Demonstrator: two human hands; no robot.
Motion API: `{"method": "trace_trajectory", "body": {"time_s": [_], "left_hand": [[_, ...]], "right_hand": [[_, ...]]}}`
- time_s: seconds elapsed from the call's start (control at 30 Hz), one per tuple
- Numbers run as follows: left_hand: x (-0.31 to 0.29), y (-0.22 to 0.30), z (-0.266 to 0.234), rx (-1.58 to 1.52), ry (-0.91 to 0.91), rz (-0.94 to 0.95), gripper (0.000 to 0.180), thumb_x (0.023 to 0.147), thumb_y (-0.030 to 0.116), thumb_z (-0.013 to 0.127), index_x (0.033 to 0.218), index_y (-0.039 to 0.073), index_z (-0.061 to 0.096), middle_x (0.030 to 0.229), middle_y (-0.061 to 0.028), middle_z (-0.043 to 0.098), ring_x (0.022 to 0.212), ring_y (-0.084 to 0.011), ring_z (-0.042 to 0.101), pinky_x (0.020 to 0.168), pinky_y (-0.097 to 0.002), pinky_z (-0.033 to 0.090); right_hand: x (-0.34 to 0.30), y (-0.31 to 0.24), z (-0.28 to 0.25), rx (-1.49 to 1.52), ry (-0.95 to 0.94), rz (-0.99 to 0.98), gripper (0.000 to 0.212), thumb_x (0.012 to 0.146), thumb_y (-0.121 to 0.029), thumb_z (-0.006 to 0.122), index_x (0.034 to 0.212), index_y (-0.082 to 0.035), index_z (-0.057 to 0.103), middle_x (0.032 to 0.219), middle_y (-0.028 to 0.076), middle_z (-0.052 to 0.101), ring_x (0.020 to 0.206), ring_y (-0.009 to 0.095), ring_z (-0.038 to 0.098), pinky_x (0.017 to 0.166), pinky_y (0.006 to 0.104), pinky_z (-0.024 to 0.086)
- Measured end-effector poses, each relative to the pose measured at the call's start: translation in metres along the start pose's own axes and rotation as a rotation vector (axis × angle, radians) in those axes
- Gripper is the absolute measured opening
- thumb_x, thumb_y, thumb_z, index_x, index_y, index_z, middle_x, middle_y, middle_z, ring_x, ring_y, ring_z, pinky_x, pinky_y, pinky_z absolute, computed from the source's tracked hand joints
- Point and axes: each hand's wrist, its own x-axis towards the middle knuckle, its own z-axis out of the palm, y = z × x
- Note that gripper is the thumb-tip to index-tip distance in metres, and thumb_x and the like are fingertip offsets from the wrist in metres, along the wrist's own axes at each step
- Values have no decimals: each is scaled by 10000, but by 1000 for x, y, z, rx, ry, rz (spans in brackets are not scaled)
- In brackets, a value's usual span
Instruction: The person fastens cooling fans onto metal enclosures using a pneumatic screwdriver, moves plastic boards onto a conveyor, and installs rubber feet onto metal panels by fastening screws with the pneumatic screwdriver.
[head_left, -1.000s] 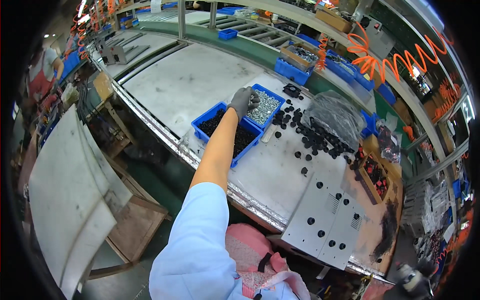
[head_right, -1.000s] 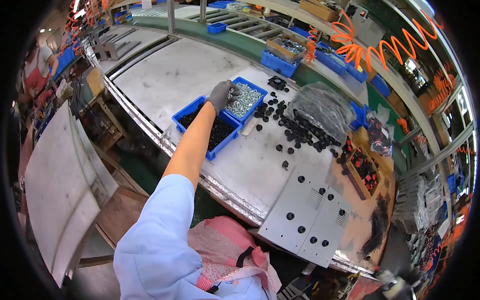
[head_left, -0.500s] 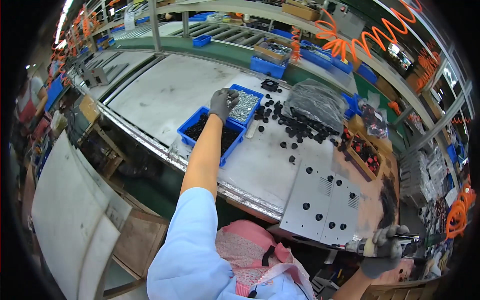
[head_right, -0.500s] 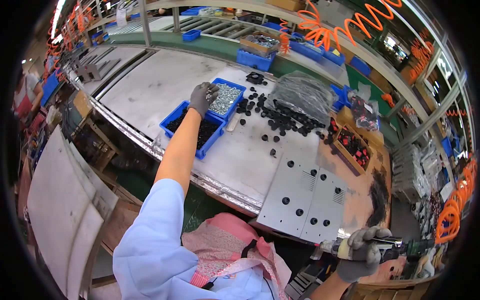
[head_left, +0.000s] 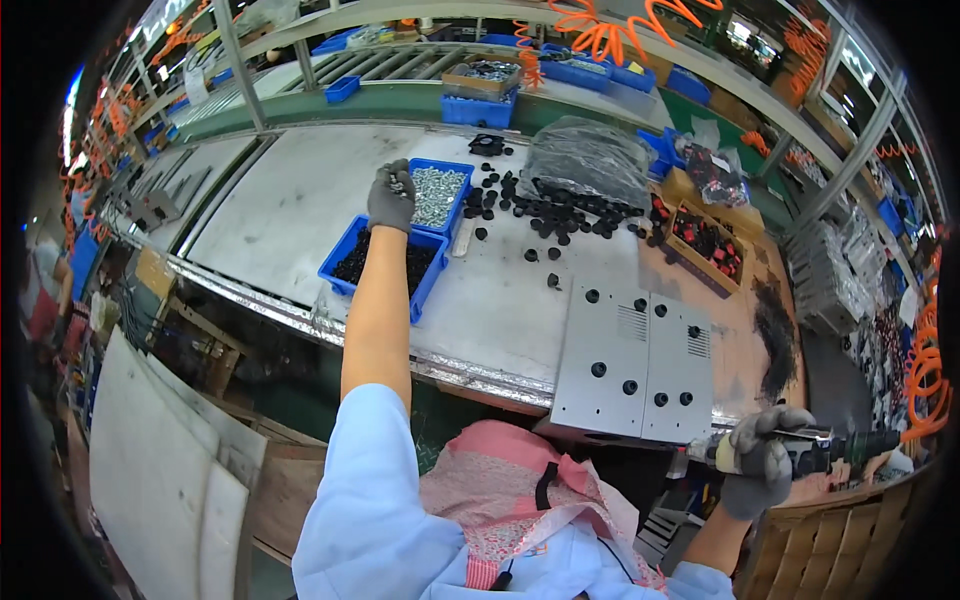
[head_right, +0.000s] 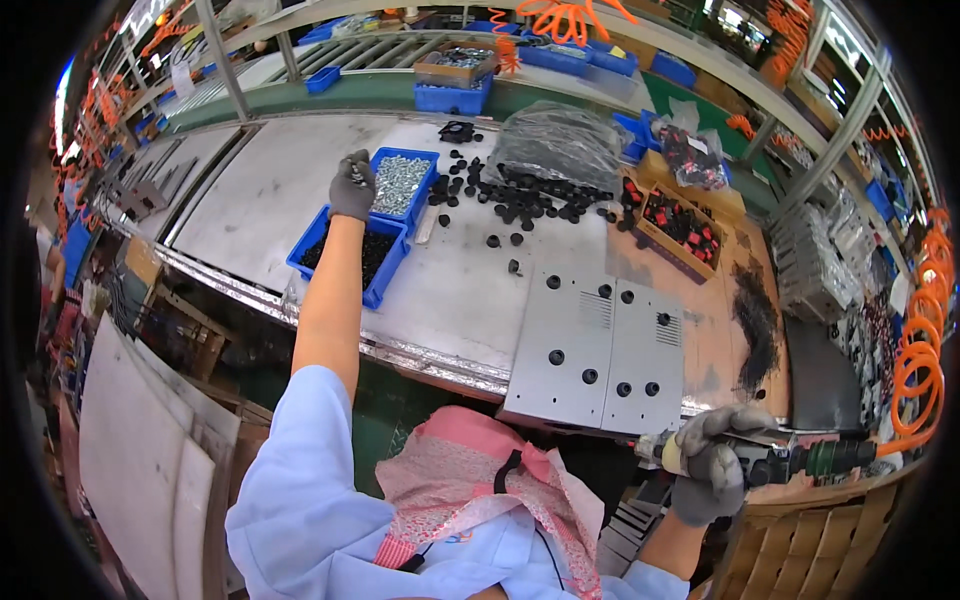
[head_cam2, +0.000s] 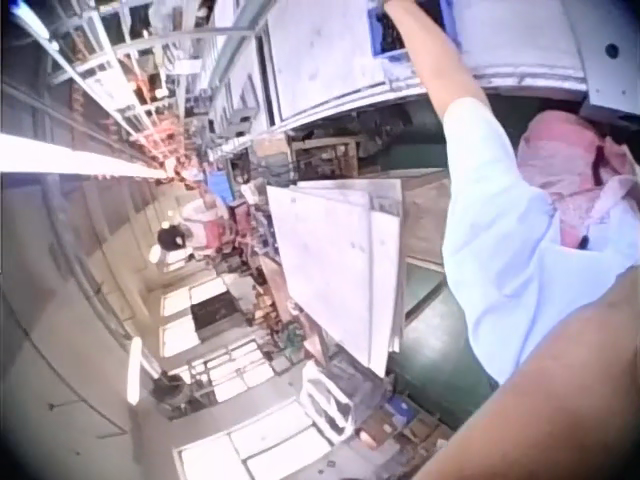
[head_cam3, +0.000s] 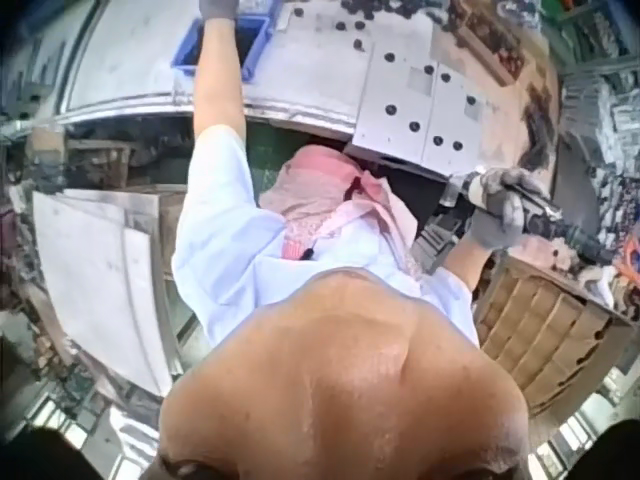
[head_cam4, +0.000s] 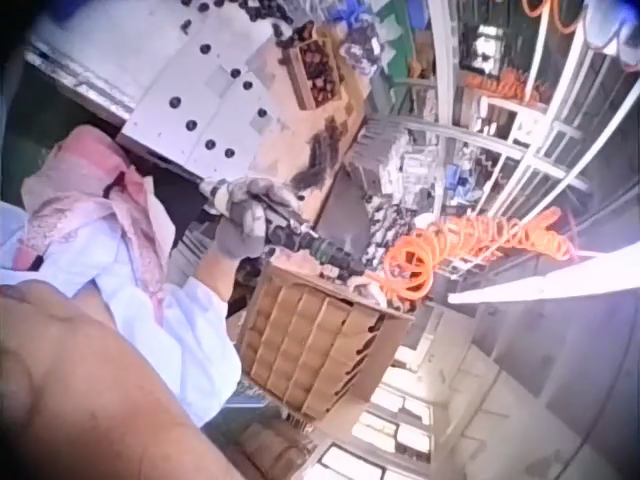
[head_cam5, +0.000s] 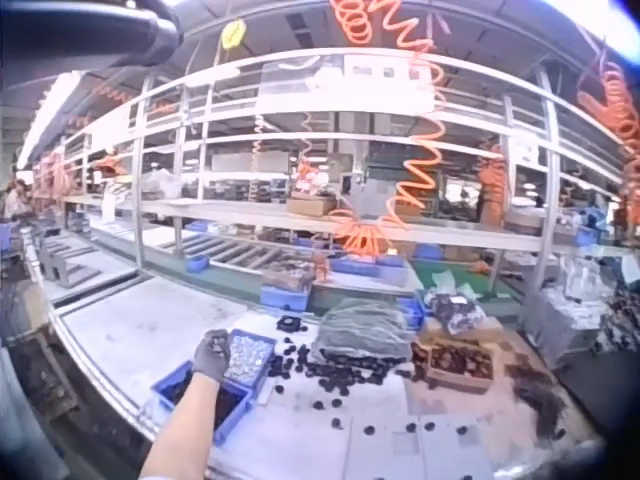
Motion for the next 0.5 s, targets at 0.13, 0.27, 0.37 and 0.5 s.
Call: {"method": "trace_trajectory", "body": {"time_s": [0.13, 0.27, 0.37, 0.5], "left_hand": [[9, 6, -29, -22, 50, -30, 158, 942, 194, 451, 924, 47, 506, 759, -29, 524, 628, -98, 499, 461, -153, 447], [11, -4, -26, 45, 25, -220, 151, 949, 209, 424, 873, 86, 472, 614, 31, 381, 474, -65, 357, 358, -170, 311], [-6, -11, -23, -13, -93, -274, 165, 942, 287, 456, 899, 133, 497, 632, 62, 382, 466, -48, 308, 355, -160, 264], [-110, -50, 7, 327, -424, -506, 126, 889, 228, 551, 965, 134, 515, 649, 63, 415, 471, -10, 336, 353, -136, 253]], "right_hand": [[-8, 3, -3, -20, 99, 44, 409, 715, -128, 535, 1107, -45, 451, 868, 108, 515, 646, 183, 503, 593, 308, 436], [-11, 2, -6, -31, 142, 50, 422, 700, -133, 541, 1105, -58, 449, 878, 103, 523, 649, 189, 516, 596, 325, 442], [-8, 3, -6, -7, 118, 50, 401, 705, -116, 554, 1088, -44, 462, 879, 112, 527, 657, 193, 521, 602, 333, 448], [-4, 10, -5, -4, 84, 4, 394, 710, -127, 583, 1076, -44, 463, 875, 120, 528, 647, 194, 517, 585, 335, 448]]}}
